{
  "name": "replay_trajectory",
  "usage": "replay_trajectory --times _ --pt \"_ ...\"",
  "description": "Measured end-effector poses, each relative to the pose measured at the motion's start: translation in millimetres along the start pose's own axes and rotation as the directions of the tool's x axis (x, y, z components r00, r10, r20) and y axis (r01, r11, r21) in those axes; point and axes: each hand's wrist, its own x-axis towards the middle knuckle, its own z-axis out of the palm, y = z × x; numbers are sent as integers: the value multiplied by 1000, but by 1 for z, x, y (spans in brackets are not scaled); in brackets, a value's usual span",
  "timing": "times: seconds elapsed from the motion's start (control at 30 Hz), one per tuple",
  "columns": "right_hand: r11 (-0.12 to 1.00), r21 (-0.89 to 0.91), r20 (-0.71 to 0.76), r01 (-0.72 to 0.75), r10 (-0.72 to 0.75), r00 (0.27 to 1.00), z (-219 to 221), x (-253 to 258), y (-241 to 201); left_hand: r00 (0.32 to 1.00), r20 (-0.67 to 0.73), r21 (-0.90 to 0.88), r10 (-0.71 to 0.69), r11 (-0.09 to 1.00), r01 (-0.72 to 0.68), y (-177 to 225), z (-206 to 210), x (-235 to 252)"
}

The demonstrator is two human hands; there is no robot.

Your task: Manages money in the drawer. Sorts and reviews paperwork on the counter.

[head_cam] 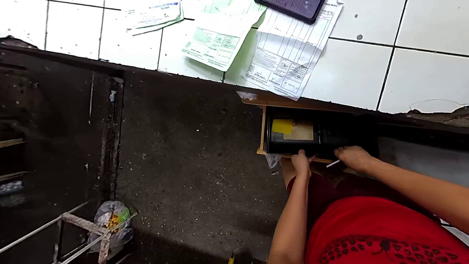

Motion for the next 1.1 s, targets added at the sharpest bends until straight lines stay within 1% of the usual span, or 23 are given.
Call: replay_trajectory --times 0.07,0.17,0.2,0.27,0.33,0.4,0.47,0.53,0.57,0.6,0.67,0.73,0.8,0.87,0.93,1.0,1.1 --pt "993 1 58 118 -118 991 7 -10 -2 1000 -18 32 0 999 0 -11 -17 -14" --pt "960 0 90 280 -279 956 22 -35 -11 999 -30 47 25 999 -24 -24 -46 -43" --pt "946 7 83 325 -324 942 28 -44 -14 999 -23 41 31 999 -30 -29 -55 -52" --pt "930 39 97 365 -367 925 36 -58 -22 1000 -4 18 15 1000 -15 -37 -69 -67" --pt "925 55 97 377 -381 920 42 -64 -30 1000 6 -35 -17 999 17 -43 -80 -72" --pt "929 71 105 363 -369 923 42 -64 -37 1000 14 -76 -12 997 13 -43 -87 -71" --pt "933 85 93 349 -356 930 43 -62 -39 998 58 -73 -15 997 19 -37 -92 -67" --pt "931 92 79 353 -360 930 46 -60 -39 992 90 -65 -85 994 91 -26 -98 -62" --pt "932 101 87 349 -358 930 45 -60 -41 992 74 -79 -98 991 104 -18 -102 -58" --pt "934 110 89 341 -351 932 45 -61 -43 996 38 -108 -83 990 87 -12 -105 -54" --pt "937 107 38 333 -339 940 51 -64 -49 1000 -18 -183 5 983 -8 -9 -113 -46" --pt "941 93 -19 324 -324 946 57 -64 -52 997 28 -244 75 968 -65 -10 -123 -44" --pt "947 100 8 304 -307 952 56 -71 -57 991 93 -264 94 962 -67 -11 -131 -49" --pt "944 128 36 304 -310 950 57 -84 -63 989 125 -258 74 965 -40 -13 -140 -61" --pt "934 155 26 323 -330 944 65 -100 -69 991 128 -246 43 969 -10 -22 -153 -76" --pt "927 199 67 318 -336 939 74 -114 -80 993 119 -248 14 969 16 -33 -168 -91" --pt "915 250 56 318 -342 938 85 -125 -89 992 122 -266 -20 962 52 -41 -183 -100"
